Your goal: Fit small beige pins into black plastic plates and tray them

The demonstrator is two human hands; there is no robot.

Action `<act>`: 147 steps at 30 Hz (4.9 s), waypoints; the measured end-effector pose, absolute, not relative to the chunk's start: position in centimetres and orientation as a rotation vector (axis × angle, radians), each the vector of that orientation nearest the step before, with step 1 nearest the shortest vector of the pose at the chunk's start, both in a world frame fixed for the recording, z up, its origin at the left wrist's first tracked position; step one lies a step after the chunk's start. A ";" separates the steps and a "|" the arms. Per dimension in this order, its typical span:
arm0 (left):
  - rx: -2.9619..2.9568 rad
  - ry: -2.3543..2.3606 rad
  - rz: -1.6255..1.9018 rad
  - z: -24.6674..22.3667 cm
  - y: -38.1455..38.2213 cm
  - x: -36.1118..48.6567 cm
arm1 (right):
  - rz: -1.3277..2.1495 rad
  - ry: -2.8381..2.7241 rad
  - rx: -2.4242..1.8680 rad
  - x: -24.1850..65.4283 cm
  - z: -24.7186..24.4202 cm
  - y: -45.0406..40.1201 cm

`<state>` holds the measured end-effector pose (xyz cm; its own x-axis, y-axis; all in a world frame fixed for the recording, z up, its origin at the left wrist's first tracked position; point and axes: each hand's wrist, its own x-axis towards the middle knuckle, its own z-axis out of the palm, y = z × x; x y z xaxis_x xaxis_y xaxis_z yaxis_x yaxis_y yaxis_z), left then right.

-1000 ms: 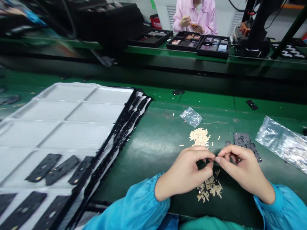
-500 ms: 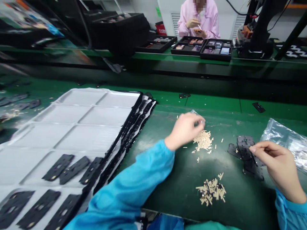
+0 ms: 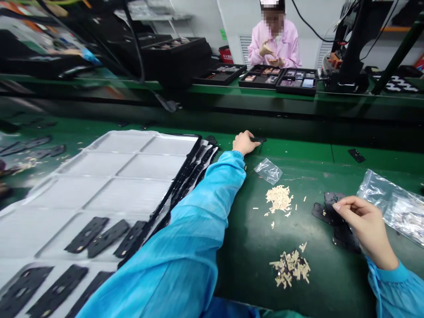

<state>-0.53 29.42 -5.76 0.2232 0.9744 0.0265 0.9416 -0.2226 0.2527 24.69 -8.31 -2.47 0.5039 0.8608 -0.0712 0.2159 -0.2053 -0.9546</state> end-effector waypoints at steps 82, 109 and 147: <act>1.807 0.911 0.875 -0.2 0.0 -0.4 | 0.342 -1.393 -1.677 15.6 0.6 -7.7; 1.692 0.885 0.853 -0.3 0.2 -0.5 | 0.681 -1.090 -1.773 16.0 0.1 -7.9; 1.673 0.921 0.817 0.3 0.1 -0.5 | 0.914 -0.908 -1.756 16.1 1.1 -7.5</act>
<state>-0.48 0.06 0.29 0.4782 0.8744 0.0827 0.1860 -0.1928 0.9634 16.10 -7.51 1.11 0.4504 0.8725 -0.1896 0.1832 -0.2981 -0.9368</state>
